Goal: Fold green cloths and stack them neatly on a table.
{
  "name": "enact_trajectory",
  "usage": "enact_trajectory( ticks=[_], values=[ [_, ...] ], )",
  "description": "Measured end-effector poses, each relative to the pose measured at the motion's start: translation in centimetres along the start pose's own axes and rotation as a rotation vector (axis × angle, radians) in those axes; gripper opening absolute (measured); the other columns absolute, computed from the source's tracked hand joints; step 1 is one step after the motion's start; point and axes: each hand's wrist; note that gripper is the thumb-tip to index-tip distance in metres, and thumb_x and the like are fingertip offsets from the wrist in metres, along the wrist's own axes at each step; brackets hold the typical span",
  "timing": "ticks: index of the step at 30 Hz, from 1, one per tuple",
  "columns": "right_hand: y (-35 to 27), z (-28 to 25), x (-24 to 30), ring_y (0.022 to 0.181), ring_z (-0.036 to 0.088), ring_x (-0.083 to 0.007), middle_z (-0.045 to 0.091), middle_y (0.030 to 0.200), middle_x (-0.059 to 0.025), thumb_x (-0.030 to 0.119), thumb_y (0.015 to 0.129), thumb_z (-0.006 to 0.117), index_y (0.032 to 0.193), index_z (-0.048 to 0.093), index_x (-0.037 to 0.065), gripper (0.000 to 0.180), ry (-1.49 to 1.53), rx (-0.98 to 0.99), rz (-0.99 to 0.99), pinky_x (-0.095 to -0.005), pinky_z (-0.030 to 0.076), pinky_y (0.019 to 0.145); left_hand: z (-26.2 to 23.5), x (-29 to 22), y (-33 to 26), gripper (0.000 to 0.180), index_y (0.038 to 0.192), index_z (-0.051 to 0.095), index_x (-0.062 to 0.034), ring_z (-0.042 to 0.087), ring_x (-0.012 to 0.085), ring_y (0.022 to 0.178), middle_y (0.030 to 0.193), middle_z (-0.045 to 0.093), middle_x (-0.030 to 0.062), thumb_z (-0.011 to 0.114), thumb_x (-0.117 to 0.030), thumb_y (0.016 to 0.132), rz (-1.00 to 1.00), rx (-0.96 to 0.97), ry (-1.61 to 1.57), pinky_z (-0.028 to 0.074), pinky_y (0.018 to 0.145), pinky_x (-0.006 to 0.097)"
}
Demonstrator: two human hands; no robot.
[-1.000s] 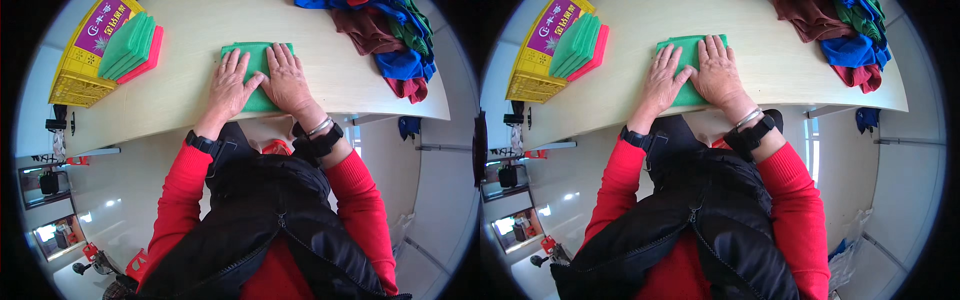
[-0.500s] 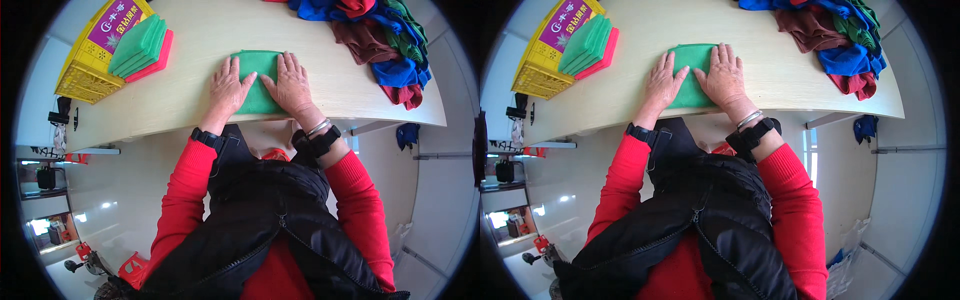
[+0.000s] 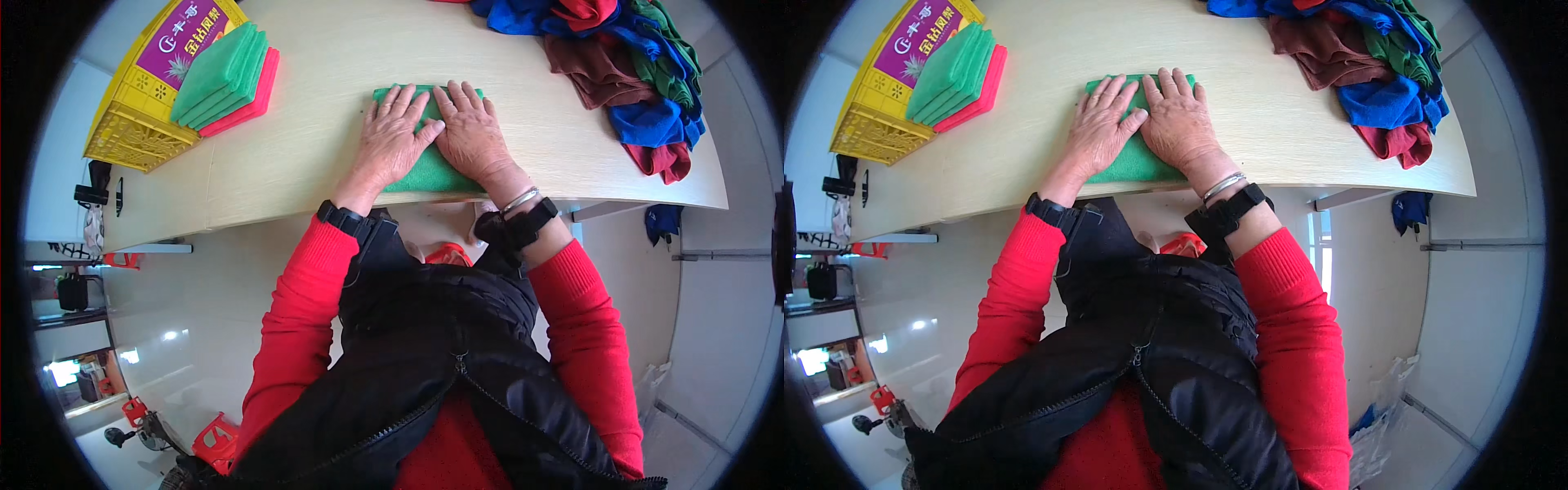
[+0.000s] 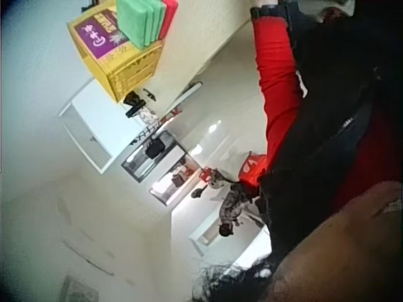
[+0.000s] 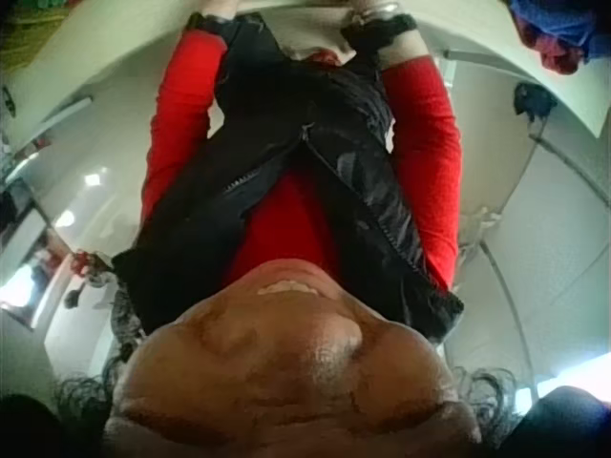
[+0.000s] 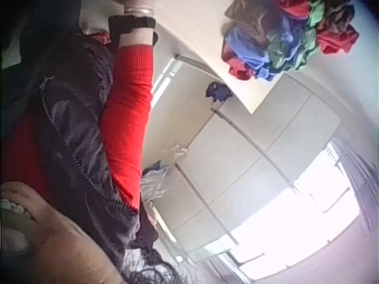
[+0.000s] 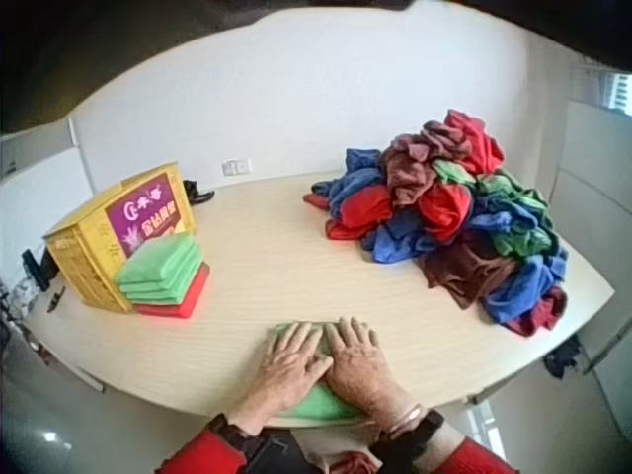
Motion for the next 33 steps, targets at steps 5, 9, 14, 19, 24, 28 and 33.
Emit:
enact_trajectory(
  ticks=[5, 9, 14, 19, 24, 28, 33],
  values=[
    [0.0, 0.0, -0.1, 0.144, 0.035, -0.0371, 0.040, 0.153, -0.0200, 0.043, 0.097, 0.050, 0.146, 0.044, 0.004, 0.063, 0.045, -0.024, 0.046, -0.0495, 0.028, 0.118, 0.0, 0.0, 0.2, 0.072, 0.148, 0.043, -0.0055, 0.031, 0.0334, 0.145, 0.156, 0.036, 0.0169, 0.038, -0.060, 0.100, -0.077, -0.016, -0.005, 0.025, 0.118, 0.052],
    [-0.1, -0.2, 0.1, 0.144, 0.034, -0.0365, 0.040, 0.153, -0.0199, 0.043, 0.097, 0.050, 0.147, 0.043, 0.004, 0.064, 0.096, -0.037, 0.070, -0.0478, 0.028, 0.118, 0.3, 0.7, 0.0, 0.073, 0.148, 0.042, -0.0056, 0.031, 0.0336, 0.145, 0.156, 0.036, 0.0169, 0.038, -0.061, 0.100, -0.097, -0.045, -0.041, 0.024, 0.118, 0.053],
    [-0.5, -0.7, -0.2, 0.144, 0.035, -0.0360, 0.041, 0.152, -0.0193, 0.041, 0.096, 0.053, 0.146, 0.044, 0.004, 0.062, 0.115, -0.065, 0.042, -0.0498, 0.029, 0.117, -0.5, 2.5, -0.7, 0.068, 0.147, 0.043, -0.0053, 0.032, 0.0342, 0.145, 0.155, 0.037, 0.0177, 0.042, -0.055, 0.101, -0.096, -0.059, -0.042, 0.026, 0.117, 0.053],
    [-1.5, -2.2, 1.7, 0.141, 0.038, -0.0351, 0.045, 0.149, -0.0190, 0.037, 0.095, 0.055, 0.143, 0.047, 0.004, 0.058, -0.085, -0.127, 0.017, -0.0519, 0.029, 0.116, -2.8, 0.1, -3.3, 0.060, 0.145, 0.044, -0.0032, 0.034, 0.0344, 0.143, 0.153, 0.040, 0.0181, 0.048, -0.043, 0.101, -0.080, -0.112, 0.162, 0.028, 0.116, 0.053],
    [-2.3, -1.6, 3.4, 0.141, 0.038, -0.0345, 0.045, 0.149, -0.0173, 0.035, 0.096, 0.054, 0.142, 0.048, 0.005, 0.055, -0.031, -0.096, 0.028, -0.0520, 0.029, 0.115, -1.5, -2.9, -4.0, 0.053, 0.144, 0.044, -0.0015, 0.037, 0.0340, 0.141, 0.151, 0.042, 0.0180, 0.050, -0.032, 0.101, -0.123, -0.123, 0.106, 0.029, 0.115, 0.053],
    [-3.4, -1.1, 2.6, 0.142, 0.037, -0.0341, 0.044, 0.151, -0.0160, 0.036, 0.097, 0.053, 0.143, 0.047, 0.007, 0.055, -0.011, -0.076, 0.006, -0.0517, 0.029, 0.115, -1.1, -2.6, -5.1, 0.052, 0.145, 0.043, -0.0017, 0.038, 0.0335, 0.141, 0.151, 0.042, 0.0177, 0.048, -0.031, 0.102, -0.170, -0.113, 0.091, 0.030, 0.115, 0.052],
    [-3.4, -1.5, 1.7, 0.143, 0.036, -0.0350, 0.042, 0.152, -0.0159, 0.039, 0.098, 0.051, 0.145, 0.045, 0.008, 0.057, 0.022, -0.060, 0.000, -0.0513, 0.029, 0.115, -1.8, -1.5, -6.3, 0.052, 0.143, 0.043, 0.0005, 0.038, 0.0344, 0.140, 0.148, 0.044, 0.0190, 0.050, -0.030, 0.101, -0.206, -0.118, 0.067, 0.029, 0.114, 0.057]
  ],
)
Point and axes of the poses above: each hand's wrist, its own y-axis towards the middle knuckle, its own z-axis out of the palm, x = y × z
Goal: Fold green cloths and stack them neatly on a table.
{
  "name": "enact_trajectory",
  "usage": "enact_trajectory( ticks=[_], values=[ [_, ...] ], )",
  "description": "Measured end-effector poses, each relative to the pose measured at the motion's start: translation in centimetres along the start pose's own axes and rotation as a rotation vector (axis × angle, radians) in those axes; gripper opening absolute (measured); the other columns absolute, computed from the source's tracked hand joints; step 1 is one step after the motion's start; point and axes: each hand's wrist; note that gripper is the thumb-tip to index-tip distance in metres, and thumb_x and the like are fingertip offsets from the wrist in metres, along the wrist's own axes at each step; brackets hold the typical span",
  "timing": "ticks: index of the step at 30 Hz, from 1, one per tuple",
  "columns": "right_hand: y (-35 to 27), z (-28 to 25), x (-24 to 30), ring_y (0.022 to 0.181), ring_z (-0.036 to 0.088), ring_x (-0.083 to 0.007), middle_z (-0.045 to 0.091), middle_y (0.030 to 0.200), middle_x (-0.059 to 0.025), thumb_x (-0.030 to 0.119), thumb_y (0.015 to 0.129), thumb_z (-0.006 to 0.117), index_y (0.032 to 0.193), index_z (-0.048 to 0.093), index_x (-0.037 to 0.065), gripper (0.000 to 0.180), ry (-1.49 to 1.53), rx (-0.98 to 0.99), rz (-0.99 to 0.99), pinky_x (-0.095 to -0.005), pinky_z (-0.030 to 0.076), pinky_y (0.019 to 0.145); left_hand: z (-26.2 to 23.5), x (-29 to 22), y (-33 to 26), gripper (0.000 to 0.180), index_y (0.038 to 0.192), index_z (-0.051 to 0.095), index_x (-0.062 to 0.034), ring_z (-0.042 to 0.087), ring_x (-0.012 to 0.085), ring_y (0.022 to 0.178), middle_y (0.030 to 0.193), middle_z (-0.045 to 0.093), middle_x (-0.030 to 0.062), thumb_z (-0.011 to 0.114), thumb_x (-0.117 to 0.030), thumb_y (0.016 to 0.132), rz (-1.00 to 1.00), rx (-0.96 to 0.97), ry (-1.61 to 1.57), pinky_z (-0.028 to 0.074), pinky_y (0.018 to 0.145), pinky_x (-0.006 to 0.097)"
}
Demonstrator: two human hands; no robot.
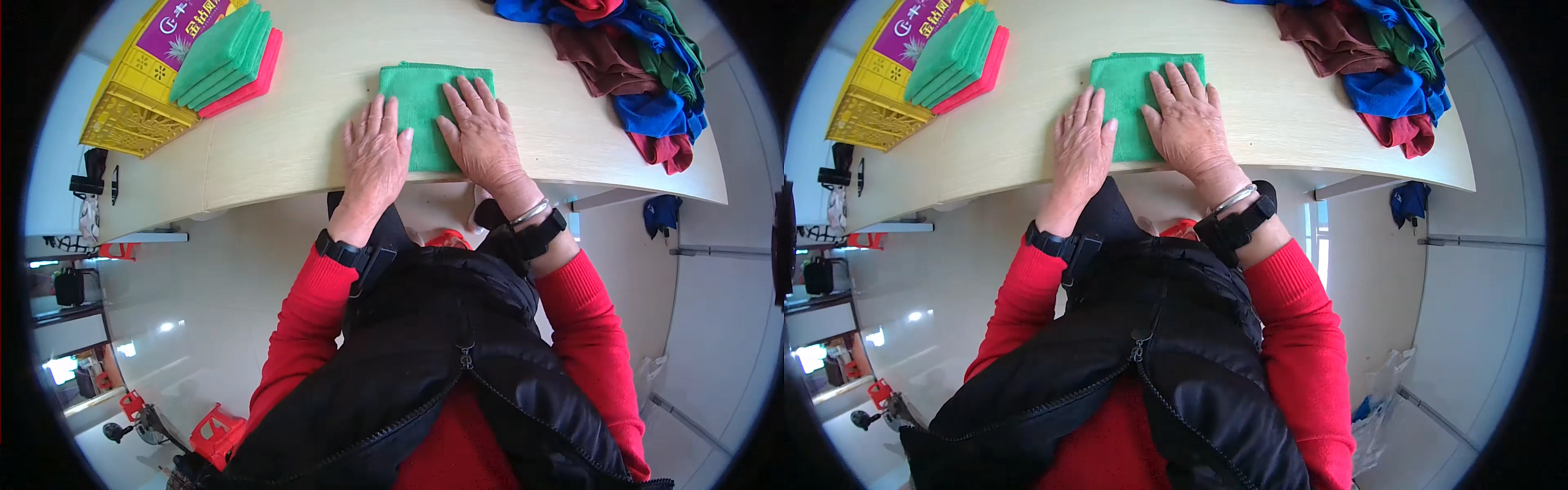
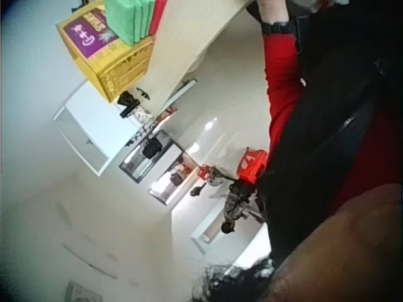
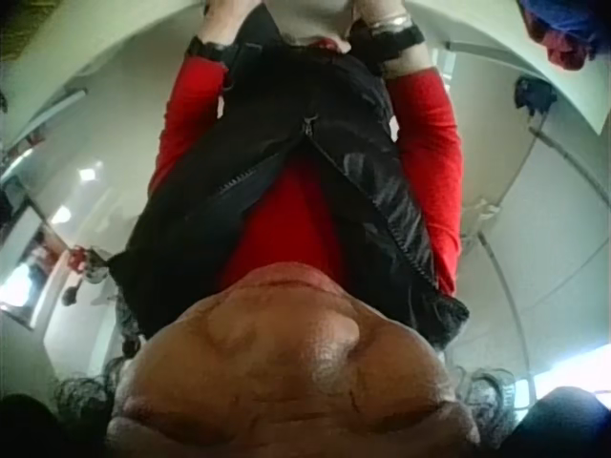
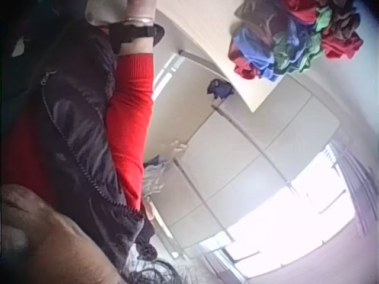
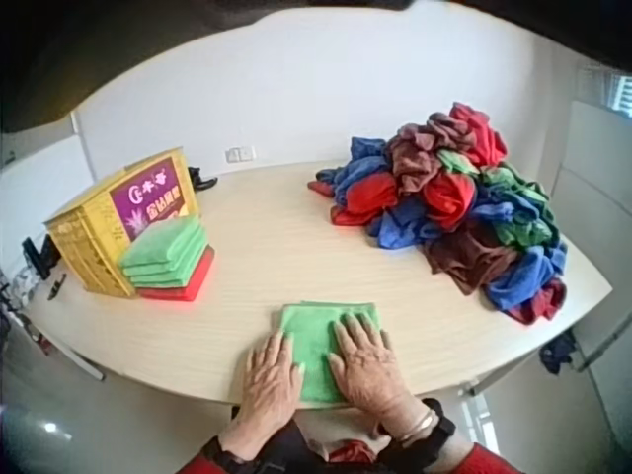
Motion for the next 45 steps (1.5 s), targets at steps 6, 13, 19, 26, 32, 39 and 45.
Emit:
enact_trajectory(
  ticks=[6, 13, 19, 26, 32, 39, 45],
  values=[
    [-0.7, -1.2, -1.7, 0.143, 0.034, -0.0368, 0.041, 0.153, -0.0168, 0.042, 0.099, 0.051, 0.147, 0.043, 0.008, 0.060, -0.021, 0.021, 0.048, -0.0508, 0.028, 0.116, -1.3, 0.7, -0.1, 0.052, 0.142, 0.044, 0.0018, 0.039, 0.0352, 0.140, 0.148, 0.045, 0.0199, 0.052, -0.029, 0.100, -0.027, 0.035, 0.093, 0.028, 0.115, 0.058],
    [2.3, -2.7, -1.2, 0.144, 0.034, -0.0376, 0.039, 0.154, -0.0173, 0.041, 0.098, 0.052, 0.148, 0.041, 0.006, 0.061, -0.062, 0.062, 0.164, -0.0515, 0.029, 0.116, -1.5, -0.5, 3.6, 0.048, 0.136, 0.050, 0.0047, 0.041, 0.0364, 0.138, 0.144, 0.048, 0.0215, 0.055, -0.025, 0.098, 0.134, -0.068, 0.114, 0.029, 0.115, 0.055],
    [2.9, 0.4, -1.4, 0.144, 0.034, -0.0367, 0.041, 0.153, -0.0169, 0.036, 0.096, 0.053, 0.144, 0.046, 0.005, 0.057, 0.025, 0.039, 0.009, -0.0536, 0.029, 0.116, 2.3, -0.9, 6.5, 0.051, 0.137, 0.050, 0.0022, 0.040, 0.0359, 0.138, 0.145, 0.048, 0.0198, 0.055, -0.031, 0.099, 0.208, -0.039, -0.056, 0.030, 0.114, 0.053],
    [2.6, 0.8, -1.6, 0.145, 0.032, -0.0353, 0.040, 0.153, -0.0171, 0.031, 0.096, 0.053, 0.145, 0.045, 0.005, 0.056, 0.075, 0.040, 0.029, -0.0508, 0.028, 0.117, 1.9, -1.2, 6.3, 0.055, 0.142, 0.048, -0.0047, 0.038, 0.0360, 0.140, 0.151, 0.042, 0.0176, 0.052, -0.040, 0.099, 0.130, 0.045, -0.020, 0.031, 0.114, 0.053],
    [2.7, 0.9, -1.9, 0.145, 0.033, -0.0368, 0.039, 0.154, -0.0191, 0.036, 0.095, 0.054, 0.144, 0.046, 0.002, 0.060, 0.166, 0.015, 0.054, -0.0528, 0.028, 0.117, 2.1, -1.0, 6.5, 0.058, 0.146, 0.044, -0.0056, 0.032, 0.0360, 0.144, 0.154, 0.038, 0.0184, 0.049, -0.042, 0.101, 0.101, 0.102, -0.022, 0.029, 0.116, 0.052],
    [2.8, 0.8, -1.7, 0.146, 0.031, -0.0359, 0.038, 0.154, -0.0188, 0.034, 0.095, 0.055, 0.146, 0.043, 0.003, 0.061, 0.141, 0.006, 0.085, -0.0489, 0.029, 0.117, 2.3, -0.7, 6.4, 0.061, 0.147, 0.043, -0.0052, 0.031, 0.0364, 0.145, 0.154, 0.037, 0.0191, 0.049, -0.044, 0.100, 0.105, 0.098, -0.040, 0.028, 0.116, 0.053],
    [2.5, 0.8, -1.8, 0.146, 0.032, -0.0359, 0.038, 0.155, -0.0190, 0.037, 0.095, 0.054, 0.146, 0.043, 0.003, 0.062, 0.120, 0.007, 0.118, -0.0487, 0.028, 0.117, 2.3, -0.6, 6.3, 0.063, 0.149, 0.041, -0.0051, 0.030, 0.0366, 0.145, 0.156, 0.035, 0.0200, 0.048, -0.045, 0.101, 0.068, 0.122, -0.042, 0.027, 0.117, 0.051]
  ],
)
Point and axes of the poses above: each hand's wrist, its own y-axis towards the middle knuckle, its own z-axis out of the palm, x = y × z
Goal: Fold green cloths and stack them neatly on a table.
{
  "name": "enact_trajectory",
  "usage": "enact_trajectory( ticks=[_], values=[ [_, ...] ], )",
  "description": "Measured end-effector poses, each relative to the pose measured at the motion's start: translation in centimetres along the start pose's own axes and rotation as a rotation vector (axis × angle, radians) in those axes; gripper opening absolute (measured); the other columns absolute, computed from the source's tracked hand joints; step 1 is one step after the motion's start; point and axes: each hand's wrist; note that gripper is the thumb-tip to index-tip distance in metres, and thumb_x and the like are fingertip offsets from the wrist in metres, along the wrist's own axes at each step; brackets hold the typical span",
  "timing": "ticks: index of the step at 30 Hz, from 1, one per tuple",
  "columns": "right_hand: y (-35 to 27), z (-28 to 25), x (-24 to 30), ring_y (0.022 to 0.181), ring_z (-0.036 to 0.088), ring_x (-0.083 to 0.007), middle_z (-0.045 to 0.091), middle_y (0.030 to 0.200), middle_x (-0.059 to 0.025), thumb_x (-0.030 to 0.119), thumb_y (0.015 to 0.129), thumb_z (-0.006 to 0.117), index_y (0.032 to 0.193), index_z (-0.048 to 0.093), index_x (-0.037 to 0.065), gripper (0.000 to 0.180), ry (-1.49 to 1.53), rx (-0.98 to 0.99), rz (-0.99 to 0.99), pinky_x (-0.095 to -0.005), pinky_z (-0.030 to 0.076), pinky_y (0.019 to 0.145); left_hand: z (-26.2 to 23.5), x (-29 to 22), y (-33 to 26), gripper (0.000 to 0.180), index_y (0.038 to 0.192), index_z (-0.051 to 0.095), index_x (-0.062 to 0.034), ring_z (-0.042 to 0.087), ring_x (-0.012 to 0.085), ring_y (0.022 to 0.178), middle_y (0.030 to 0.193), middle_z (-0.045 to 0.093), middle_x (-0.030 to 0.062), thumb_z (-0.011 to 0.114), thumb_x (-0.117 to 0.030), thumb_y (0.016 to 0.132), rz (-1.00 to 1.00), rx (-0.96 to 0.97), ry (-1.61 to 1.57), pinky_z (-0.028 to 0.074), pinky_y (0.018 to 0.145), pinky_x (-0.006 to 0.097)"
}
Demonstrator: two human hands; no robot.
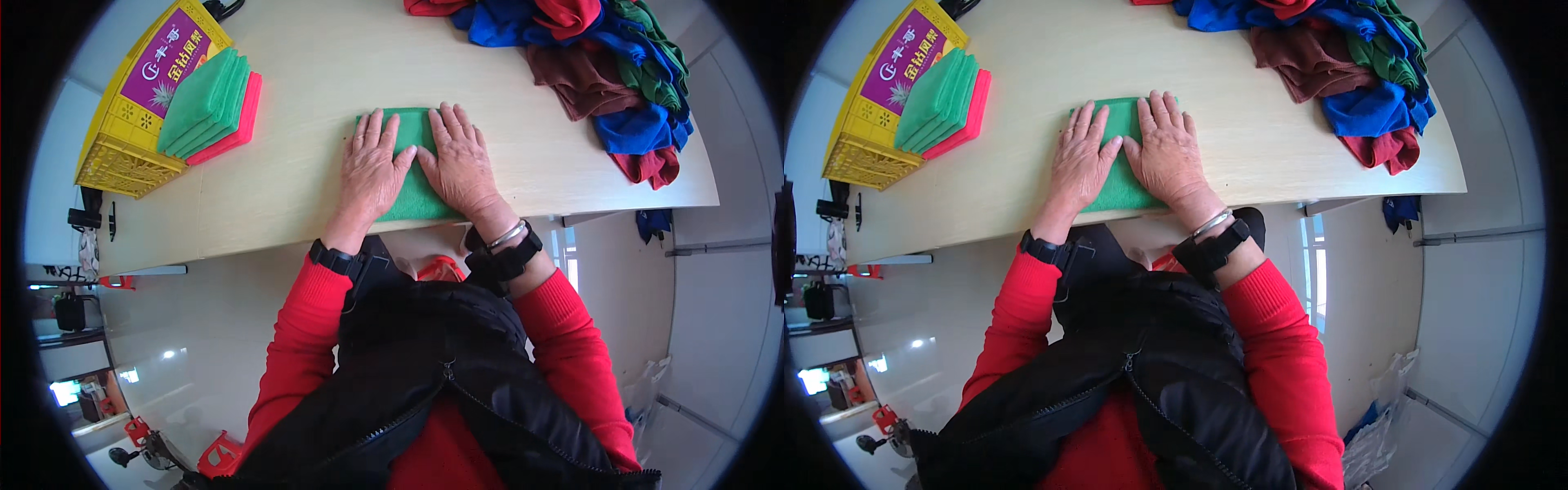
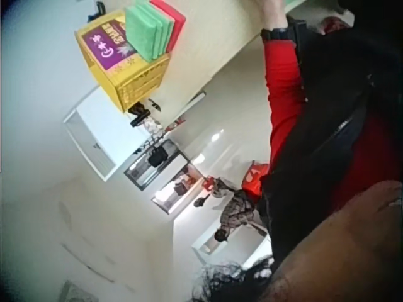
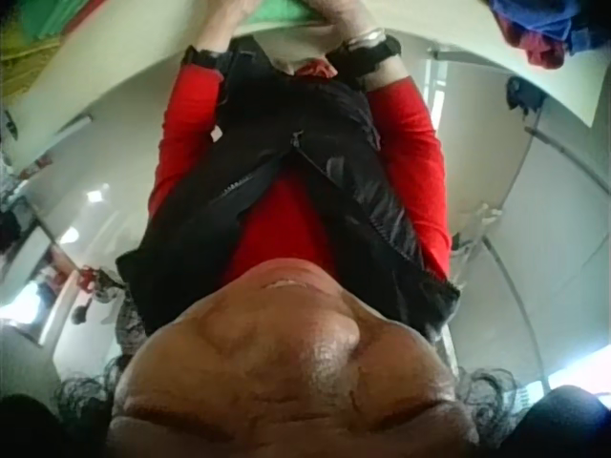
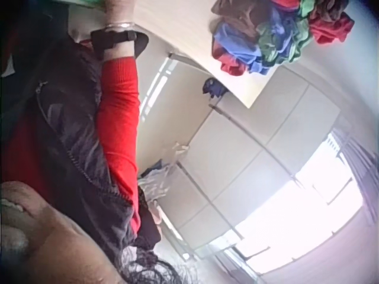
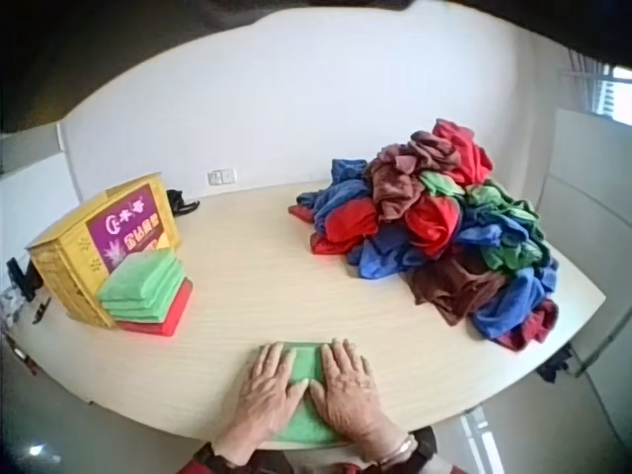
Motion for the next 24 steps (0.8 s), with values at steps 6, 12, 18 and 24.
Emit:
enact_trajectory(
  ticks=[6, 12, 18, 24],
  values=[
    [-0.9, 0.1, -0.8, 0.144, 0.034, -0.0358, 0.037, 0.155, -0.0174, 0.039, 0.099, 0.050, 0.148, 0.040, 0.005, 0.061, -0.035, -0.015, 0.031, -0.0482, 0.027, 0.118, 0.0, 0.5, -0.9, 0.064, 0.150, 0.038, -0.0050, 0.031, 0.0367, 0.145, 0.157, 0.034, 0.0202, 0.047, -0.045, 0.101, -0.015, -0.003, -0.011, 0.026, 0.118, 0.050],
    [-1.7, -0.5, -1.5, 0.143, 0.035, -0.0351, 0.038, 0.155, -0.0149, 0.037, 0.100, 0.048, 0.149, 0.038, 0.006, 0.059, -0.067, -0.009, 0.026, -0.0482, 0.026, 0.118, -0.7, 1.0, -2.2, 0.064, 0.151, 0.036, -0.0050, 0.034, 0.0364, 0.143, 0.156, 0.035, 0.0200, 0.045, -0.045, 0.102, -0.073, 0.006, -0.021, 0.026, 0.117, 0.051],
    [-1.2, -1.5, -2.3, 0.141, 0.038, -0.0359, 0.040, 0.153, -0.0153, 0.033, 0.100, 0.049, 0.147, 0.041, 0.005, 0.056, -0.067, -0.007, 0.010, -0.0472, 0.029, 0.116, -1.0, 1.9, -3.1, 0.062, 0.150, 0.038, -0.0054, 0.039, 0.0373, 0.139, 0.151, 0.041, 0.0198, 0.046, -0.044, 0.102, -0.094, -0.044, 0.023, 0.029, 0.114, 0.053],
    [-0.7, -2.7, 0.1, 0.136, 0.042, -0.0398, 0.048, 0.145, -0.0217, 0.019, 0.094, 0.059, 0.141, 0.049, 0.003, 0.050, -0.069, -0.049, -0.143, -0.0479, 0.032, 0.114, -3.5, 2.4, -5.9, 0.049, 0.130, 0.053, 0.0003, 0.052, 0.0379, 0.115, 0.122, 0.056, 0.0213, 0.064, -0.025, 0.089, -0.198, -0.171, -0.094, 0.040, 0.098, 0.055]
  ],
)
Point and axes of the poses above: each hand's wrist, its own y-axis towards the middle knuckle, its own z-axis out of the palm, x = y × z
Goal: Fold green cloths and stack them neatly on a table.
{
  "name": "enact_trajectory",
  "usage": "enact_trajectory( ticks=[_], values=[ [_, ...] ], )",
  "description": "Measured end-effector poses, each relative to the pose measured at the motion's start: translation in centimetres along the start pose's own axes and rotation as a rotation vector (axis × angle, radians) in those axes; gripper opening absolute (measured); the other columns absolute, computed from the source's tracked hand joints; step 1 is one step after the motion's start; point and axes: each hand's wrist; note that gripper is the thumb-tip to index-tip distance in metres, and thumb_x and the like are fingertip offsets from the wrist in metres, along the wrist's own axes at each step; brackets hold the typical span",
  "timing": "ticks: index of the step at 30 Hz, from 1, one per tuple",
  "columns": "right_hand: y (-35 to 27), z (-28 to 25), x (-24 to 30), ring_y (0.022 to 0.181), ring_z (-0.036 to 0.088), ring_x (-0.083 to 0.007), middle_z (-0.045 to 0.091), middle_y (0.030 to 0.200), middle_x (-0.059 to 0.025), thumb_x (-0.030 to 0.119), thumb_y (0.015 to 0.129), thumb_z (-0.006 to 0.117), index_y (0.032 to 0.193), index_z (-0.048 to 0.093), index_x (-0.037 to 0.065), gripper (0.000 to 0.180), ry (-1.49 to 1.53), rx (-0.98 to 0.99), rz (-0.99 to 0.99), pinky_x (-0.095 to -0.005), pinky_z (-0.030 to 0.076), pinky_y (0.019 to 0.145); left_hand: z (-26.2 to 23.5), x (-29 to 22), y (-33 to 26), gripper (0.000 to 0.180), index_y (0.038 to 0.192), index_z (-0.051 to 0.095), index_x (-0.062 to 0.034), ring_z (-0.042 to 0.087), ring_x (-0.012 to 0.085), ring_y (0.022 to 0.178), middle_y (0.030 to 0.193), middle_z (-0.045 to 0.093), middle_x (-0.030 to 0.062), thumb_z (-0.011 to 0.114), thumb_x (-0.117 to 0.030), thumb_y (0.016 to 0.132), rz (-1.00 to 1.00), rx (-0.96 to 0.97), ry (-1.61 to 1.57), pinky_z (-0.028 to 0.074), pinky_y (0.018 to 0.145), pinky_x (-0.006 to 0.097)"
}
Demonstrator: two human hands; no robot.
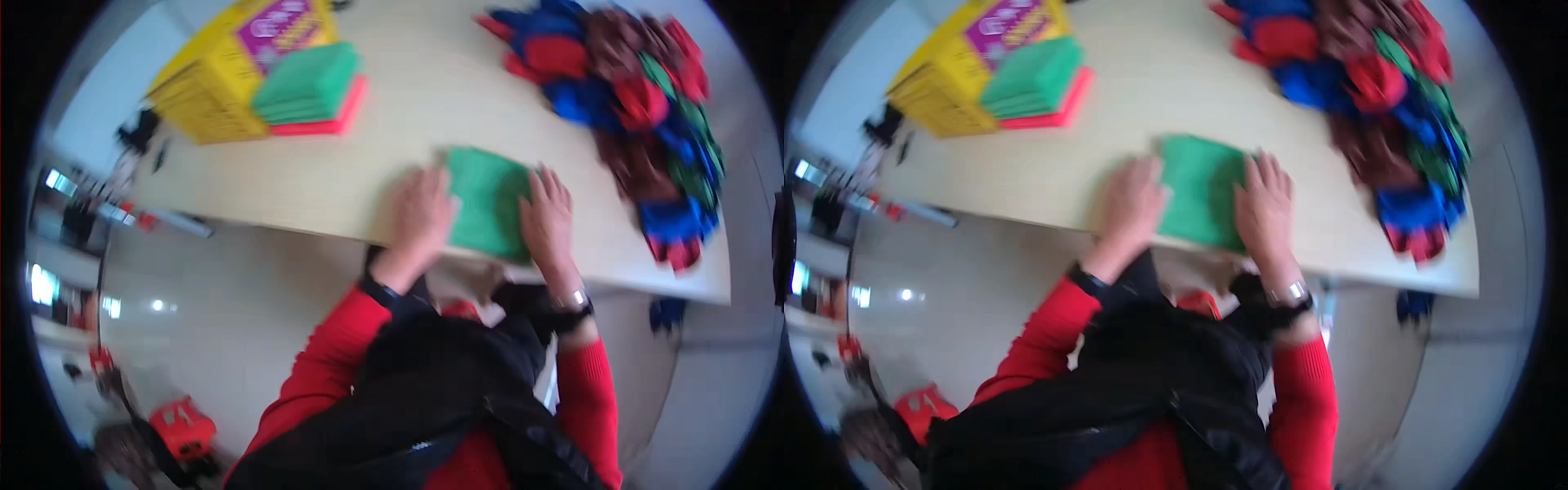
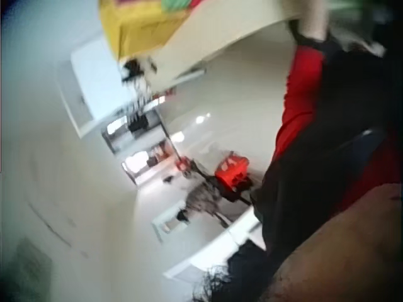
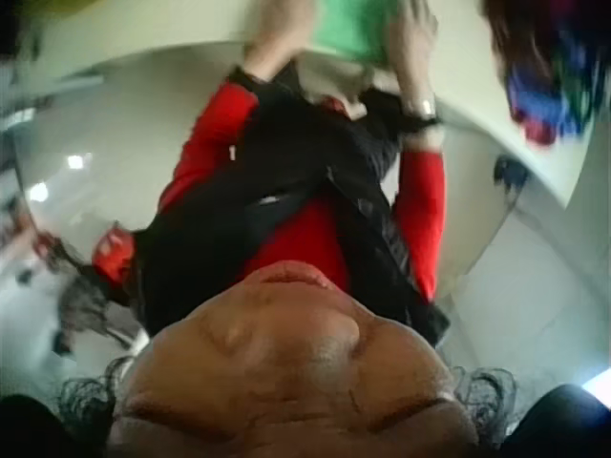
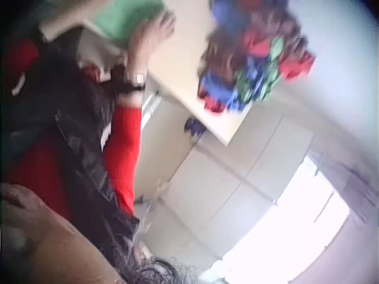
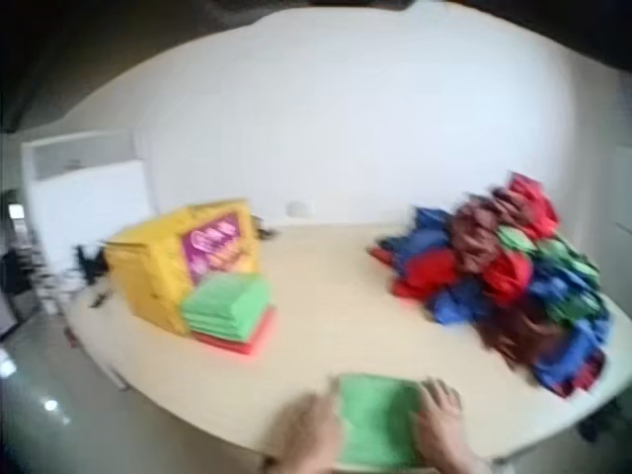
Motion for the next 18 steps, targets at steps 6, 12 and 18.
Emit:
enact_trajectory(
  ticks=[6, 12, 18],
  values=[
    [2.7, 1.2, -3.4, 0.135, 0.043, -0.0371, 0.048, 0.144, -0.0210, 0.021, 0.095, 0.058, 0.146, 0.041, 0.002, 0.057, 0.030, 0.172, -0.187, -0.0491, 0.032, 0.114, -0.6, -5.1, -3.3, 0.050, 0.124, 0.059, -0.0042, 0.044, 0.0340, 0.134, 0.132, 0.055, 0.0169, 0.070, -0.020, 0.078, 0.470, 0.030, -0.205, 0.028, 0.116, 0.054],
    [3.3, 2.8, -4.0, 0.125, 0.051, -0.0371, 0.055, 0.135, -0.0215, 0.022, 0.098, 0.055, 0.146, 0.040, 0.000, 0.055, 0.084, 0.252, -0.194, -0.0461, 0.038, 0.109, 0.1, -1.9, -4.2, 0.046, 0.127, 0.059, -0.0074, 0.044, 0.0314, 0.135, 0.133, 0.054, 0.0142, 0.064, -0.013, 0.082, 0.517, -0.038, -0.022, 0.022, 0.121, 0.054],
    [-0.3, -0.5, -2.5, 0.119, 0.054, -0.0375, 0.058, 0.127, -0.0223, 0.019, 0.096, 0.058, 0.142, 0.046, 0.000, 0.051, 0.065, 0.259, -0.094, -0.0462, 0.044, 0.100, -2.2, 2.1, -1.3, 0.039, 0.121, 0.062, -0.0071, 0.048, 0.0314, 0.130, 0.128, 0.056, 0.0139, 0.061, -0.008, 0.082, 0.406, -0.036, 0.087, 0.025, 0.120, 0.055]
  ],
)
Point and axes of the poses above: each hand's wrist, its own y-axis towards the middle knuckle, its own z-axis out of the palm, x = y × z
